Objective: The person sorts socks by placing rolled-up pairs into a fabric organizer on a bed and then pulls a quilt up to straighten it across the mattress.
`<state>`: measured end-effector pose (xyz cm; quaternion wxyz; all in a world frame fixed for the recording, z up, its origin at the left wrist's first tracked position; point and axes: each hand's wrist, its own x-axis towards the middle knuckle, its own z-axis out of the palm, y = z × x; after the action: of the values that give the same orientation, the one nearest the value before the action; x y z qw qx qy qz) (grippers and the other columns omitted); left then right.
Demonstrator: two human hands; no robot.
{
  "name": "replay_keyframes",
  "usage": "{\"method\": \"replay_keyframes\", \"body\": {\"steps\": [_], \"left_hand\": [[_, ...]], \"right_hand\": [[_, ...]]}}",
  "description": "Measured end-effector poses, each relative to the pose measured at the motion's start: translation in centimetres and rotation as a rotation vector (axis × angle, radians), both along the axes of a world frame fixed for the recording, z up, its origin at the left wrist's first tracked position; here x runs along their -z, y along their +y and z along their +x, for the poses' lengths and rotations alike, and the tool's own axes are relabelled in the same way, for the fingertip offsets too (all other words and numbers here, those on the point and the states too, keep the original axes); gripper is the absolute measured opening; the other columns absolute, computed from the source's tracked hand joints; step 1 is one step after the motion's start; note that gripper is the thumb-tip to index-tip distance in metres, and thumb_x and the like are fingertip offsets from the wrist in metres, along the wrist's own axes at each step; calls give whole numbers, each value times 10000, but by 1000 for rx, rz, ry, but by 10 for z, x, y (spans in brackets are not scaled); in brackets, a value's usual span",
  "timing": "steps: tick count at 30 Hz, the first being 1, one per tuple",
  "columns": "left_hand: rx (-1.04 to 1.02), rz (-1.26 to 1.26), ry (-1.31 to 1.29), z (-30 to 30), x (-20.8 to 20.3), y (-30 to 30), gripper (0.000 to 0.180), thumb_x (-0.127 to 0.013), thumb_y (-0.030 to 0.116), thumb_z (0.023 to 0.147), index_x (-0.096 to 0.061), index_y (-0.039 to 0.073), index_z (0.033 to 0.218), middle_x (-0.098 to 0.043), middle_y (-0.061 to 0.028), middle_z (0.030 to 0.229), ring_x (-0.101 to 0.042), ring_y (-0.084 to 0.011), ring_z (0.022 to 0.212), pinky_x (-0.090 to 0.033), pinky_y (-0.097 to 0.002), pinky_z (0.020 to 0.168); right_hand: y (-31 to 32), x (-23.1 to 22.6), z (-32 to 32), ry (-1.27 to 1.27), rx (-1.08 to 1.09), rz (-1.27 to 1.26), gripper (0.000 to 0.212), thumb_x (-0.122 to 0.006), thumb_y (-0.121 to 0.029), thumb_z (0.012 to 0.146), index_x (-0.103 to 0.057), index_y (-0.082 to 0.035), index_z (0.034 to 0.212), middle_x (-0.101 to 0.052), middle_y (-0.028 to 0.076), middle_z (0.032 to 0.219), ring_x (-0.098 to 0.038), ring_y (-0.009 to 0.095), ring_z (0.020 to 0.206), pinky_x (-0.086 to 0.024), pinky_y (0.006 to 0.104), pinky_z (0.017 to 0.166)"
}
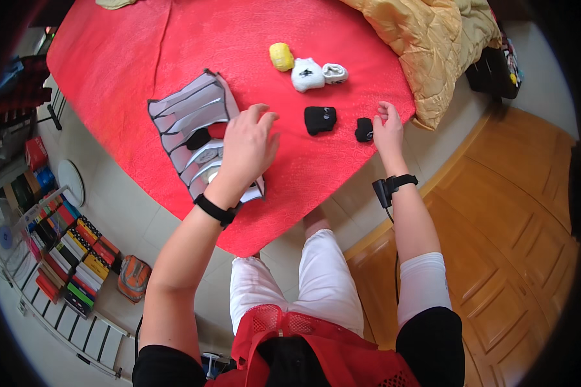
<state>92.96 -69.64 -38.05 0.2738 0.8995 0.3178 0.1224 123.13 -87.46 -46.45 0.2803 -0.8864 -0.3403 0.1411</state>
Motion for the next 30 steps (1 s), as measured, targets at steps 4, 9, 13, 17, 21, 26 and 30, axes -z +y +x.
{"method": "replay_keyframes", "body": {"steps": [4, 9, 13, 17, 21, 26, 30], "left_hand": [[71, -110, 87, 50, 16, -20, 442, -750, 119, 786, -623, 42, 1202, -611, -161, 1199, -625, -354, 1078, -529, -442, 897], [41, -145, 176, 87, 55, -37, 556, -774, 161, 798, -558, 24, 1292, -601, -185, 1239, -617, -361, 1126, -532, -439, 938], [-35, -199, 221, 111, 73, -43, 600, -790, 189, 806, -540, 23, 1324, -597, -197, 1257, -613, -372, 1144, -530, -443, 948], [-76, -287, 241, 119, 88, -47, 649, -811, 215, 801, -526, 18, 1349, -594, -215, 1243, -617, -391, 1132, -534, -443, 938], [-130, -344, 277, 119, 89, -54, 642, -839, 220, 767, -562, 14, 1308, -596, -222, 1211, -639, -396, 1074, -543, -446, 905], [-109, -399, 294, 114, 77, -66, 515, -845, 197, 747, -634, 14, 1180, -599, -216, 1166, -652, -395, 1007, -543, -455, 873], [-129, -374, 195, 102, 64, -69, 437, -827, 166, 747, -654, 12, 1118, -622, -199, 1084, -652, -397, 980, -540, -454, 858]], "right_hand": [[-31, 20, 22, 156, 53, -108, 432, -637, -45, 836, -606, -35, 1267, -684, 139, 1089, -654, 235, 901, -547, 369, 849], [-50, 39, 16, 208, 12, -121, 457, -662, -73, 837, -605, -36, 1288, -663, 150, 1108, -657, 250, 895, -551, 380, 829], [-53, 46, 7, 344, 28, -106, 462, -734, -185, 865, -605, -16, 1276, -659, 166, 1092, -664, 273, 928, -550, 383, 829], [-47, 43, 0, 333, -24, -85, 493, -789, -225, 837, -612, -5, 1241, -665, 203, 1117, -661, 368, 1019, -530, 436, 908], [-34, 24, -11, 404, -78, -126, 489, -807, -200, 808, -604, -15, 1213, -677, 223, 1132, -648, 394, 1078, -513, 454, 946], [-30, 13, -22, 331, -144, -40, 525, -818, -174, 788, -569, -53, 1234, -684, 228, 1107, -651, 408, 1065, -515, 474, 933], [-34, 22, -30, 438, -217, 31, 521, -788, -66, 802, -545, -41, 1262, -683, 147, 1084, -675, 266, 1038, -523, 380, 919]]}}
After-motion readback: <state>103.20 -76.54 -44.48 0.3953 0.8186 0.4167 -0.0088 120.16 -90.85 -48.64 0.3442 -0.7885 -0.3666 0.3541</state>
